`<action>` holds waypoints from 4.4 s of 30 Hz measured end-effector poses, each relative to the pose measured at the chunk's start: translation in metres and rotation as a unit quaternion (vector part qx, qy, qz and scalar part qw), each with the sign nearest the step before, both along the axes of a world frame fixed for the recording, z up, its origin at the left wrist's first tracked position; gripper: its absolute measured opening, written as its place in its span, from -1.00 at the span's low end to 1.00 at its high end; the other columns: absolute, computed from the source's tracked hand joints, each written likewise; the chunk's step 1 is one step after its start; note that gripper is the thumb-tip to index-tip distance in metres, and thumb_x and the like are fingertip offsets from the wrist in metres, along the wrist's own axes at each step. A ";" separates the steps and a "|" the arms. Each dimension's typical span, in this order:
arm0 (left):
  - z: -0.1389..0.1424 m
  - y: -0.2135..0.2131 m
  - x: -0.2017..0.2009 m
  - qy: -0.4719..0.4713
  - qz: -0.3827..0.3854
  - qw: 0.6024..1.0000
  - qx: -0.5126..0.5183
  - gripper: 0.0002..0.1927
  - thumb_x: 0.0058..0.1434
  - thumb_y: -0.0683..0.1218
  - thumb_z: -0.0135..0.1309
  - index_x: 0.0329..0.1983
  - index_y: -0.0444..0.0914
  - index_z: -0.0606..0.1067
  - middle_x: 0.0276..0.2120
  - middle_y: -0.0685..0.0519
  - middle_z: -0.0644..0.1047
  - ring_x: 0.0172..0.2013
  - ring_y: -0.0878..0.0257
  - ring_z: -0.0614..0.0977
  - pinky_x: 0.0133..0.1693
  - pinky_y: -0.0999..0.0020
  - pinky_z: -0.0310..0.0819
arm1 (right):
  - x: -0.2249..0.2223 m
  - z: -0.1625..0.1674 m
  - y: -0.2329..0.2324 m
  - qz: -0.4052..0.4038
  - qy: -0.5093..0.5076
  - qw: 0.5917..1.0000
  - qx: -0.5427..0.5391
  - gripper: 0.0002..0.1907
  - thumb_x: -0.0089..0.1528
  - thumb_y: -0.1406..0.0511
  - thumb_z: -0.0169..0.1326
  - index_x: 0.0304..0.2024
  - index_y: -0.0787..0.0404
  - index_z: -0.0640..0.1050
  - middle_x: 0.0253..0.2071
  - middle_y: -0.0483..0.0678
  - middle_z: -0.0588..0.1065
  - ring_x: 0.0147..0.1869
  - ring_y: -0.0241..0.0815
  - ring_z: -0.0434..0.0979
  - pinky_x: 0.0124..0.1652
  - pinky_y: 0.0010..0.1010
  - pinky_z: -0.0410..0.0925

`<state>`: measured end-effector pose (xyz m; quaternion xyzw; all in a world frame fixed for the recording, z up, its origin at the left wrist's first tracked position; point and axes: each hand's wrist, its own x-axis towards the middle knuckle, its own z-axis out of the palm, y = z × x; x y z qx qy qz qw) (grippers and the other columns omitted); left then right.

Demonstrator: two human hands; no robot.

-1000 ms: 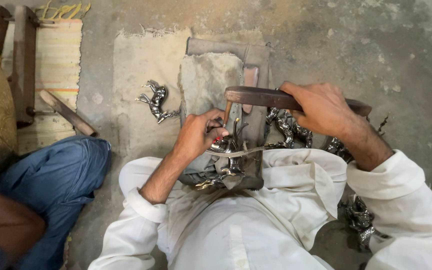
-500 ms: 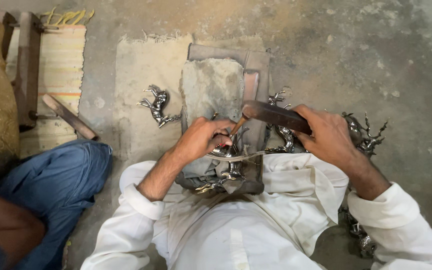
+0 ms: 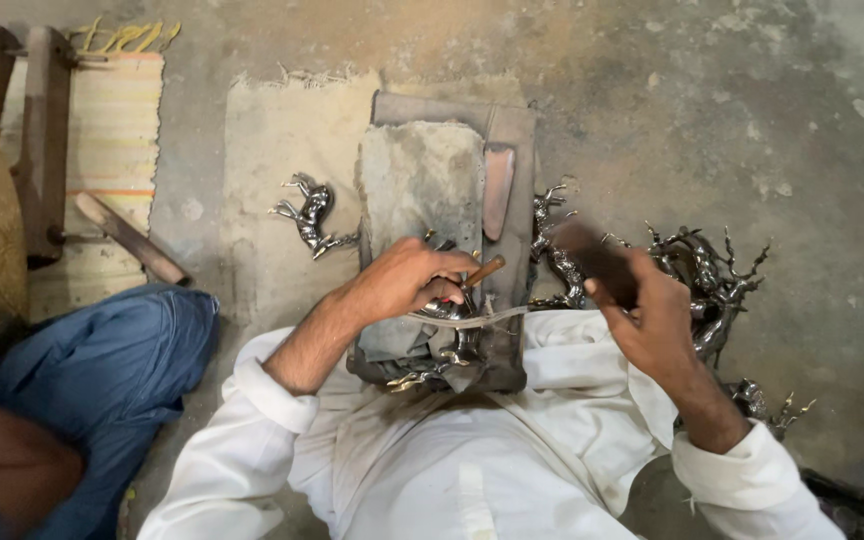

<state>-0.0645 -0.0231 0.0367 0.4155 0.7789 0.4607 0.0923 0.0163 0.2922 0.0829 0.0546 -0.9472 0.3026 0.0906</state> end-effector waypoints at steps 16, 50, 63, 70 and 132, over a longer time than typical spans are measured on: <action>0.005 0.003 0.005 0.053 -0.061 0.994 -0.070 -0.51 0.02 -0.30 0.17 0.07 -0.15 0.57 -0.27 -0.02 0.69 -0.24 -0.01 0.70 -0.24 0.10 0.54 | 0.045 -0.031 -0.004 -0.093 0.008 0.995 -0.025 -0.61 0.13 0.36 0.22 0.01 0.23 0.47 -0.39 0.03 0.54 -0.40 0.12 0.48 -0.36 -0.11 0.31; -0.154 -0.041 0.052 -0.535 0.283 0.771 0.200 -0.56 0.35 -0.02 0.01 0.19 -0.37 0.46 0.01 -0.03 0.61 -0.10 0.23 0.63 -0.06 0.27 0.59 | 0.080 -0.180 -0.028 -0.132 -0.311 0.835 -0.435 -0.38 -0.05 0.27 0.50 -0.08 0.36 0.44 -0.46 -0.18 0.42 -0.48 -0.34 0.40 -0.48 -0.44 0.33; -0.170 -0.023 0.084 -0.461 0.314 0.815 0.157 -0.58 0.33 0.00 0.02 0.05 -0.42 0.57 -0.06 -0.10 0.67 -0.11 0.20 0.67 -0.05 0.27 0.58 | 0.070 -0.165 0.012 -0.042 -0.275 0.886 -0.370 -0.33 -0.03 0.28 0.49 0.08 0.35 0.54 -0.37 -0.29 0.47 -0.40 -0.48 0.40 -0.43 -0.56 0.33; -0.148 -0.043 0.053 -0.425 0.495 0.736 0.181 -0.43 0.49 0.24 -0.07 -0.12 -0.39 0.57 -0.34 -0.04 0.54 -0.52 0.26 0.33 -0.49 0.31 0.18 | 0.039 -0.154 0.012 -0.119 -0.274 0.882 -0.364 -0.48 0.12 0.21 0.35 0.07 0.32 0.60 -0.39 -0.14 0.49 -0.52 -0.38 0.37 -0.51 -0.50 0.28; -0.048 0.021 0.089 -0.087 0.560 0.798 0.207 -0.67 0.25 -0.15 0.31 -0.21 -0.34 0.36 -0.43 -0.02 0.68 -0.48 0.45 0.61 -0.44 0.50 0.49 | -0.080 0.027 -0.059 0.253 -0.185 0.942 0.116 -0.55 0.24 0.14 0.25 0.12 0.13 0.48 -0.33 0.05 0.56 -0.28 0.02 0.61 -0.28 -0.28 0.38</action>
